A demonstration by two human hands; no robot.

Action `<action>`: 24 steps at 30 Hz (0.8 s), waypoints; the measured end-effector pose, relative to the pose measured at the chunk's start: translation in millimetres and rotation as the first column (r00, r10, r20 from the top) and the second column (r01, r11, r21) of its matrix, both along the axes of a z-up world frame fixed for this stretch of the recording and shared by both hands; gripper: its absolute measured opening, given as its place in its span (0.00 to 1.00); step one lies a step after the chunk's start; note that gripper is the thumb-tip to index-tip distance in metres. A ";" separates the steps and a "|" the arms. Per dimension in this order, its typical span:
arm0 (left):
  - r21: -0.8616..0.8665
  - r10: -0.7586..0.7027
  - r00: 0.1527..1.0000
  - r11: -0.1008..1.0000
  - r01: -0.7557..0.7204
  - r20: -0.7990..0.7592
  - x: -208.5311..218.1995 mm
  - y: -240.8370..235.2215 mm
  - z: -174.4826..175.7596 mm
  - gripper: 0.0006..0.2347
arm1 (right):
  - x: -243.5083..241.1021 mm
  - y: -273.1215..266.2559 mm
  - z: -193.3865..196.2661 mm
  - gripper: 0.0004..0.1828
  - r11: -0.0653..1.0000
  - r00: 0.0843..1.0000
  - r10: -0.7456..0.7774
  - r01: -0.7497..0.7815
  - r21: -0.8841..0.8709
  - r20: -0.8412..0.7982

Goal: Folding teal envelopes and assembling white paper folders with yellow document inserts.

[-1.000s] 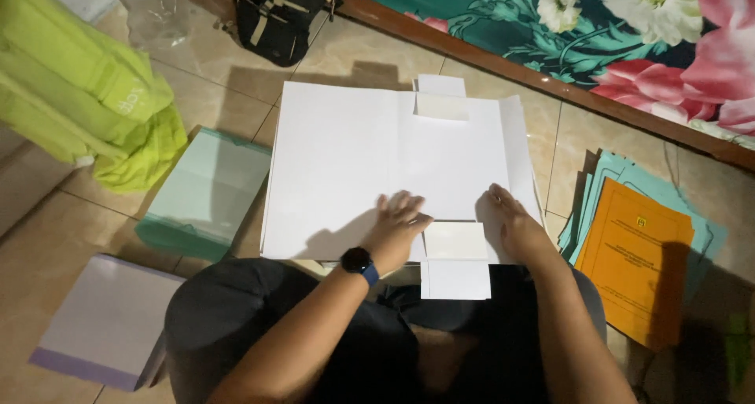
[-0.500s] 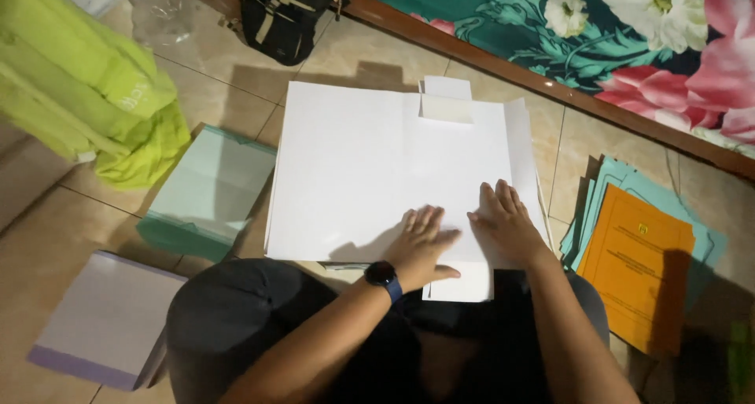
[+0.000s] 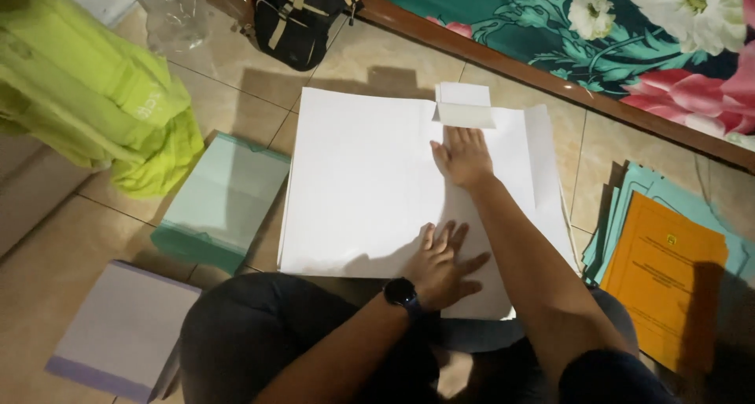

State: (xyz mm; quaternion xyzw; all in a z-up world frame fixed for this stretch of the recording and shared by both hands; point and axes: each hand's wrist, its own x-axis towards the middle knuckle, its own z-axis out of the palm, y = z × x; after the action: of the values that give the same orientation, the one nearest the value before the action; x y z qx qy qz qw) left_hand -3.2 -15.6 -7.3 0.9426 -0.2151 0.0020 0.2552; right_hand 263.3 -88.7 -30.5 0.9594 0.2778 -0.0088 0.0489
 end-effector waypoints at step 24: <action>0.051 0.058 0.998 0.997 -0.057 -0.008 2.9 -7.3 -19.2 0.21 | -32.6 -62.0 60.3 0.44 0.891 0.883 -0.453 0.453 -0.033 -0.124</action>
State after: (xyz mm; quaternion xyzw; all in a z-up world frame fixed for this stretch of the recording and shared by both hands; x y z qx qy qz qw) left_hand -0.2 -22.9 -26.4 0.9546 -0.1867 -0.0008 0.2321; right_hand 230.7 -150.7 29.8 0.9950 0.0487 -0.0819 0.0292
